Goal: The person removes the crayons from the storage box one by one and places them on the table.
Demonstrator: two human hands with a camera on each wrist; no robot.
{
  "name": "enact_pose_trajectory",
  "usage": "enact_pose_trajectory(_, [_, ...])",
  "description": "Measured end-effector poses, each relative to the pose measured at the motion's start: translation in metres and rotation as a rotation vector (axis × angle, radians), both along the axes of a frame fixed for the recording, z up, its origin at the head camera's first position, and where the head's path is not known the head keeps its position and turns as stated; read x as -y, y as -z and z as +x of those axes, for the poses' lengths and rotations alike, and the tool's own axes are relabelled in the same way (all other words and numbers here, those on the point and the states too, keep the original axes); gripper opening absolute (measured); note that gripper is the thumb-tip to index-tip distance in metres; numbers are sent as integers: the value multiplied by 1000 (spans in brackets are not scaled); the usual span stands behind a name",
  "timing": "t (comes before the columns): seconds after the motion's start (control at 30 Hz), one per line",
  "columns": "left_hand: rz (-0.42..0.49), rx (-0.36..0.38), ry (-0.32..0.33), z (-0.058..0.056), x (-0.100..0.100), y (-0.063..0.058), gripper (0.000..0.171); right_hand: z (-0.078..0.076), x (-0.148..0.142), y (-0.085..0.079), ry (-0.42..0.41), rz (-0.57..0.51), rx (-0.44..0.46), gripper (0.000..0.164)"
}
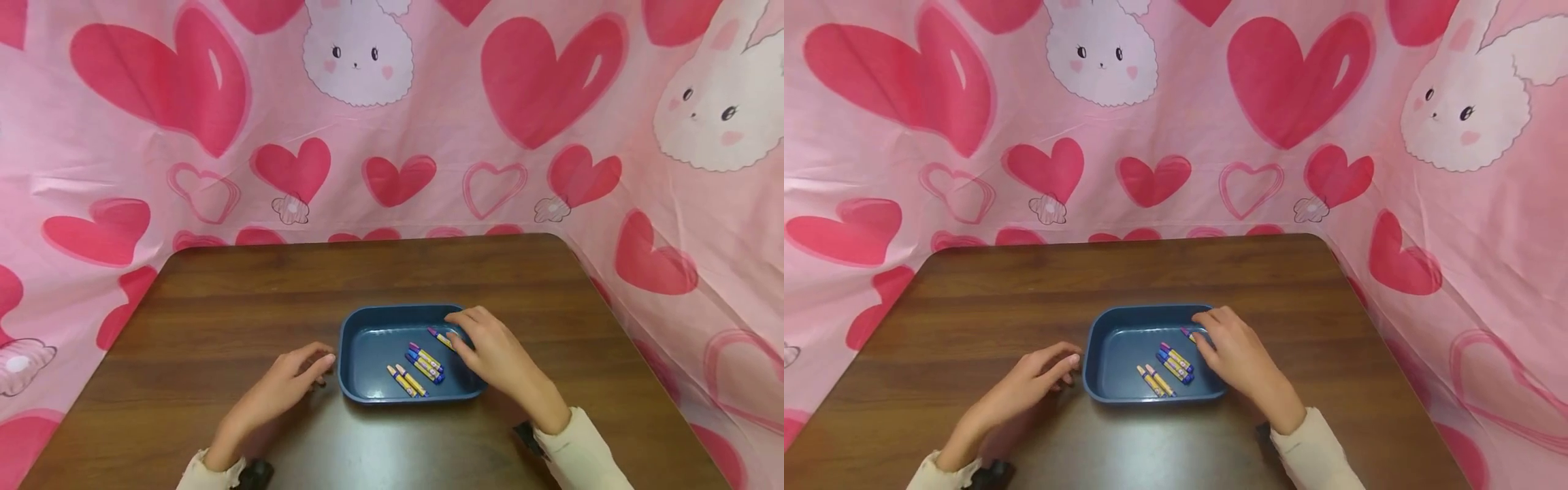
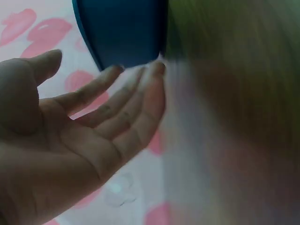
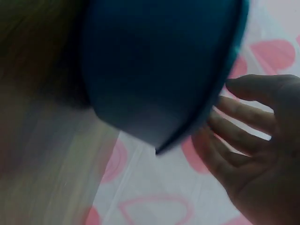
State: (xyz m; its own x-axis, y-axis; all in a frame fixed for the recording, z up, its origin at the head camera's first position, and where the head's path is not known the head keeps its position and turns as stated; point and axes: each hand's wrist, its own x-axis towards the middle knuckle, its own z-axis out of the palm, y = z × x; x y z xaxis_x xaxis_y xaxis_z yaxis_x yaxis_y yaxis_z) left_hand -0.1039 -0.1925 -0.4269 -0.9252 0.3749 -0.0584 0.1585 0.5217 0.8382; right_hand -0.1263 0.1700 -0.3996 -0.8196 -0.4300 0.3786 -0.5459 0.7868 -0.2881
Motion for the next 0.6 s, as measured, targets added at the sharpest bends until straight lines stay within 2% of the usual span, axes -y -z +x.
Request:
enact_pose_trajectory(0.1, [190,175,83,-5,-4,3,37,-8,13,6,-14,103,81,27])
enact_pose_trajectory(0.2, [322,293,116,-8,-9,9,39,-14,24,17,-2,209,122,20])
enact_pose_trajectory(0.3, [412,363,112,-8,-10,18,38,-17,32,30,28,270,103,12])
enact_pose_trajectory(0.37, [462,405,98,-7,-11,23,37,-18,35,36,63,273,86,7])
enact_pose_trajectory(0.5, [546,463,92,-8,-12,29,33,-22,36,41,96,236,49,6])
enact_pose_trajectory(0.6, [606,488,108,-9,-10,32,29,-24,36,38,72,185,66,10])
